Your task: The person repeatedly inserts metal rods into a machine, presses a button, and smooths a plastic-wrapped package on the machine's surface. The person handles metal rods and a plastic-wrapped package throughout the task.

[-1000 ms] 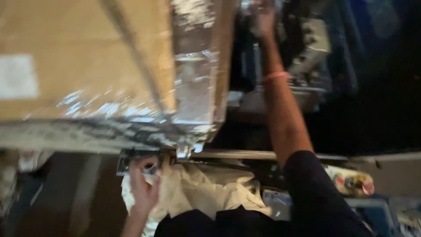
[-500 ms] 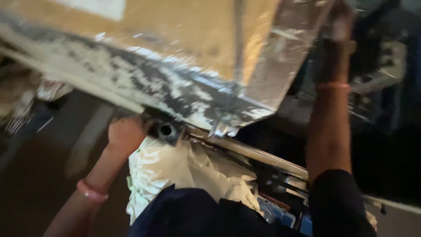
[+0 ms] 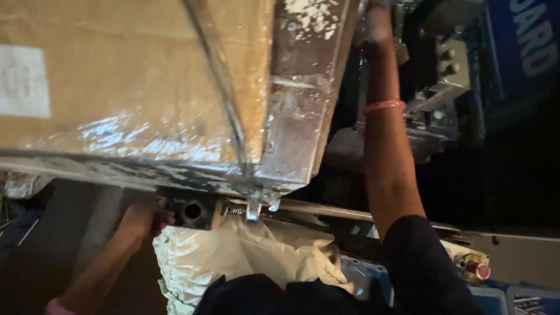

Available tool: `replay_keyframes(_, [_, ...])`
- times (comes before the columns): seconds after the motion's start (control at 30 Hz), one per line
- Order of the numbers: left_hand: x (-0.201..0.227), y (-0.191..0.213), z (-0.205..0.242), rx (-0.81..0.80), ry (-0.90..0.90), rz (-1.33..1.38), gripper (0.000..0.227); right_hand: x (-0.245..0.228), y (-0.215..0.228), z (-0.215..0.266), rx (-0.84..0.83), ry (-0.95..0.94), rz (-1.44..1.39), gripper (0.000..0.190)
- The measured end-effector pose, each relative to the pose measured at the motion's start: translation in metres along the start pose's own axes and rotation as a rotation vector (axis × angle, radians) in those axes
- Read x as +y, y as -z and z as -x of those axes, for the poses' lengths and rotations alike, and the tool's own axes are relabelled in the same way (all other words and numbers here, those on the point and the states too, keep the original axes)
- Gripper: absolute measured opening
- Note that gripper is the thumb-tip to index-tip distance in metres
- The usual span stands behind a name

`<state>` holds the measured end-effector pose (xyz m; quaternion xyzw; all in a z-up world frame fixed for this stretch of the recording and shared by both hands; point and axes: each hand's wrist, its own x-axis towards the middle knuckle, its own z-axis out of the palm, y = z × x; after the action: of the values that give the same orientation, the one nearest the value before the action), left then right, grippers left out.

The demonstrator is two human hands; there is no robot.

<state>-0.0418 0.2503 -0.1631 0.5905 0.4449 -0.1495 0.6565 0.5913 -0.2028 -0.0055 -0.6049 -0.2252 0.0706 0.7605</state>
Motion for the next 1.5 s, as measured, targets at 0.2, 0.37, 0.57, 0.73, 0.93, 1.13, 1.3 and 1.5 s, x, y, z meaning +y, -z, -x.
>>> replay_keyframes(0.2, [-0.003, -0.004, 0.009, 0.037, 0.101, 0.092, 0.043, 0.000, -0.012, -0.006, 0.235, -0.193, 0.021, 0.023])
replay_keyframes(0.37, [0.021, -0.018, 0.036, 0.123, -0.185, -0.657, 0.040, 0.001, -0.017, 0.000, 0.208, -0.087, 0.110, 0.019])
replay_keyframes(0.57, [0.034, -0.039, 0.065, 0.435, -0.429, -1.366, 0.049, 0.010, -0.015, -0.007, 0.200, 0.048, 0.177, 0.032])
replay_keyframes(0.73, [0.052, -0.047, 0.084, 0.434, -0.394, -1.321, 0.046, 0.005, -0.014, 0.008, 0.144, -0.014, 0.145, 0.032])
replay_keyframes(0.93, [0.077, -0.114, 0.187, 0.639, -0.765, -1.340, 0.043, -0.026, -0.033, 0.043, 0.311, -0.129, 0.354, 0.045])
replay_keyframes(1.13, [0.098, -0.171, 0.281, 0.157, -1.083, -0.727, 0.037, -0.051, -0.067, 0.117, 0.411, 0.251, 0.808, 0.045])
replay_keyframes(1.3, [0.084, -0.231, 0.284, -0.031, -1.209, -0.146, 0.039, -0.113, -0.055, 0.237, 0.122, 0.100, 1.159, 0.034])
replay_keyframes(1.5, [0.064, -0.266, 0.260, 0.046, -1.303, -0.016, 0.087, -0.152, 0.054, 0.406, -0.310, -0.283, 1.498, 0.035])
